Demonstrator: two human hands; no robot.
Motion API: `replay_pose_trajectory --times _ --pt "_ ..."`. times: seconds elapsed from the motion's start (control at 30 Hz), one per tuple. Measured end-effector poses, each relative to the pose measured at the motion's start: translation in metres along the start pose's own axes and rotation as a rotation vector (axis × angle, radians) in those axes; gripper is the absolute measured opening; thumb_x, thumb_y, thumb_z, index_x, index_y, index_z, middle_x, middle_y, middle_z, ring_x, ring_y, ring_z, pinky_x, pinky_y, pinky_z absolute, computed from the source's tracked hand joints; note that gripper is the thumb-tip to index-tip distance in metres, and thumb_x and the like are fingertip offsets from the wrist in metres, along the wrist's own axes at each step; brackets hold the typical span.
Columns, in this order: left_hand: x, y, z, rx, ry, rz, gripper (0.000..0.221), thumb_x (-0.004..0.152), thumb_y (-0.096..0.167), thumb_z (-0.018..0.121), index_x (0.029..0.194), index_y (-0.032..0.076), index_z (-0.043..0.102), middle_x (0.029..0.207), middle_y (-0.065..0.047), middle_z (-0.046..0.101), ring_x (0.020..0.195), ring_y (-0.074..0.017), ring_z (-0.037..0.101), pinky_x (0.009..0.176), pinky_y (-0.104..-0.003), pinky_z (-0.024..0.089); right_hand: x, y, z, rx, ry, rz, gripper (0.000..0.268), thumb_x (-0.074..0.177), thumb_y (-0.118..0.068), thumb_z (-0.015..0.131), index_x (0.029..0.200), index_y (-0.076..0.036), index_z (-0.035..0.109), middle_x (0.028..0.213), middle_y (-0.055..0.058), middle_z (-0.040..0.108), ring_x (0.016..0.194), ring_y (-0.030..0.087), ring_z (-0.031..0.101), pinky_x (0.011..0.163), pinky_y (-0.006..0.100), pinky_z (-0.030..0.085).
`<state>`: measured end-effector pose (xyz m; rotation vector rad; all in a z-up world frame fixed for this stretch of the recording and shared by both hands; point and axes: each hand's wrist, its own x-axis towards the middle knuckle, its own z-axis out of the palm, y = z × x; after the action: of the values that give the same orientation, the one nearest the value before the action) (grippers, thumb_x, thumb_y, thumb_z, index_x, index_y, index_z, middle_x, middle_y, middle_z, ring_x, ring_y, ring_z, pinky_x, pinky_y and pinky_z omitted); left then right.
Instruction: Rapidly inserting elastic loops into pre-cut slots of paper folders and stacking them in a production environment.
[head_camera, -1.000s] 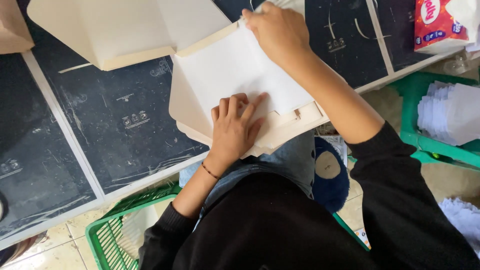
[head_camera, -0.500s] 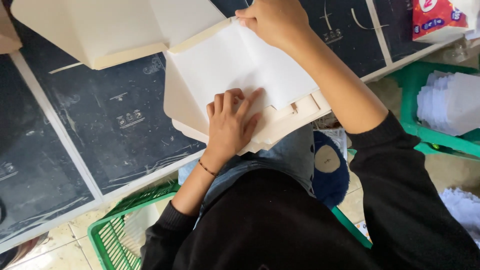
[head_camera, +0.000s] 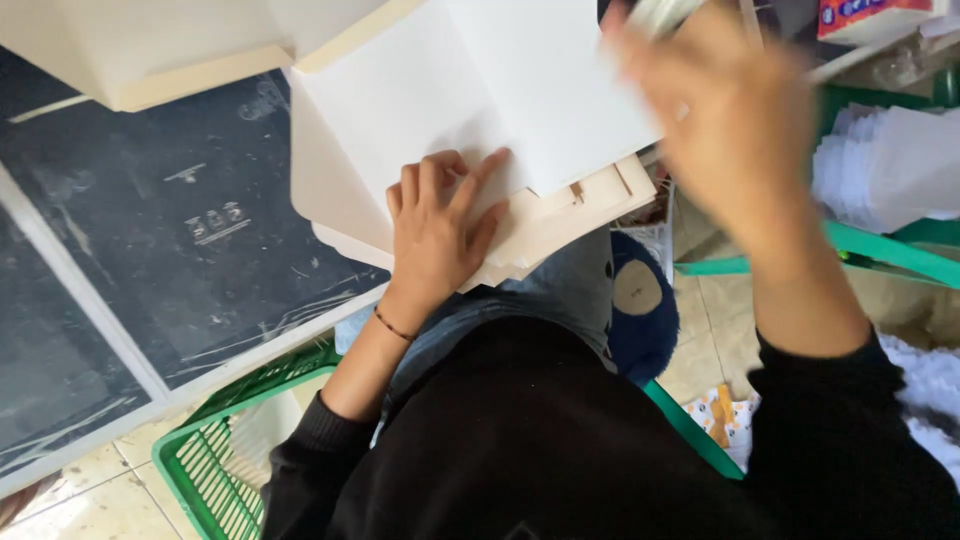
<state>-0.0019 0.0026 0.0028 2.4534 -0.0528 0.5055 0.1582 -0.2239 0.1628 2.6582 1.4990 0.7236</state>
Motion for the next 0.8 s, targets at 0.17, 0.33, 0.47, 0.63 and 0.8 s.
replay_pose_trajectory --times 0.17,0.33,0.47,0.63,0.8 --pt "0.001 -0.001 0.001 0.018 -0.001 0.002 0.049 0.114 0.037 0.069 0.16 0.027 0.054 0.128 -0.011 0.053 0.109 -0.0314 0.051 0.088 -0.047 0.042 -0.062 -0.052 0.027 -0.059 -0.283 -0.101 0.038 0.113 -0.034 0.079 0.15 -0.035 0.073 0.09 -0.007 0.064 0.053 0.005 0.045 0.041 0.017 0.036" --pt "0.002 0.0 0.001 0.032 -0.006 -0.002 0.05 0.114 0.038 0.068 0.16 0.027 0.055 0.128 -0.01 0.052 0.109 -0.0304 0.052 0.089 -0.046 0.042 -0.082 -0.067 0.031 -0.151 -0.234 -0.076 0.044 0.103 -0.037 0.092 0.145 -0.037 0.076 0.09 -0.007 0.052 0.069 0.011 0.056 0.041 0.029 0.044" --pt "0.003 0.0 0.0 0.048 -0.01 -0.008 0.05 0.112 0.038 0.068 0.159 0.027 0.056 0.128 -0.01 0.053 0.108 -0.0315 0.051 0.087 -0.047 0.042 -0.078 -0.071 0.033 -0.194 -0.219 -0.085 0.042 0.105 -0.043 0.088 0.146 -0.039 0.076 0.095 -0.008 0.057 0.073 0.009 0.061 0.043 0.026 0.044" --pt "0.005 0.003 -0.003 0.047 -0.041 -0.017 0.051 0.111 0.037 0.07 0.158 0.027 0.056 0.129 -0.009 0.053 0.108 -0.0319 0.051 0.088 -0.047 0.042 -0.043 -0.07 0.027 -0.068 -0.186 0.078 0.039 0.124 -0.041 0.06 0.114 -0.01 0.081 0.07 -0.009 0.061 0.043 0.002 0.035 0.036 0.021 0.023" --pt "0.037 -0.006 -0.008 0.258 -0.026 0.117 0.069 0.081 0.049 0.098 0.134 0.025 0.062 0.145 -0.012 0.051 0.128 -0.0374 0.052 0.103 -0.054 0.045 -0.056 0.076 0.027 -0.395 -0.069 0.332 0.048 0.145 -0.036 0.073 0.104 -0.012 0.069 0.081 0.003 0.057 0.064 0.023 0.052 0.052 0.038 0.038"
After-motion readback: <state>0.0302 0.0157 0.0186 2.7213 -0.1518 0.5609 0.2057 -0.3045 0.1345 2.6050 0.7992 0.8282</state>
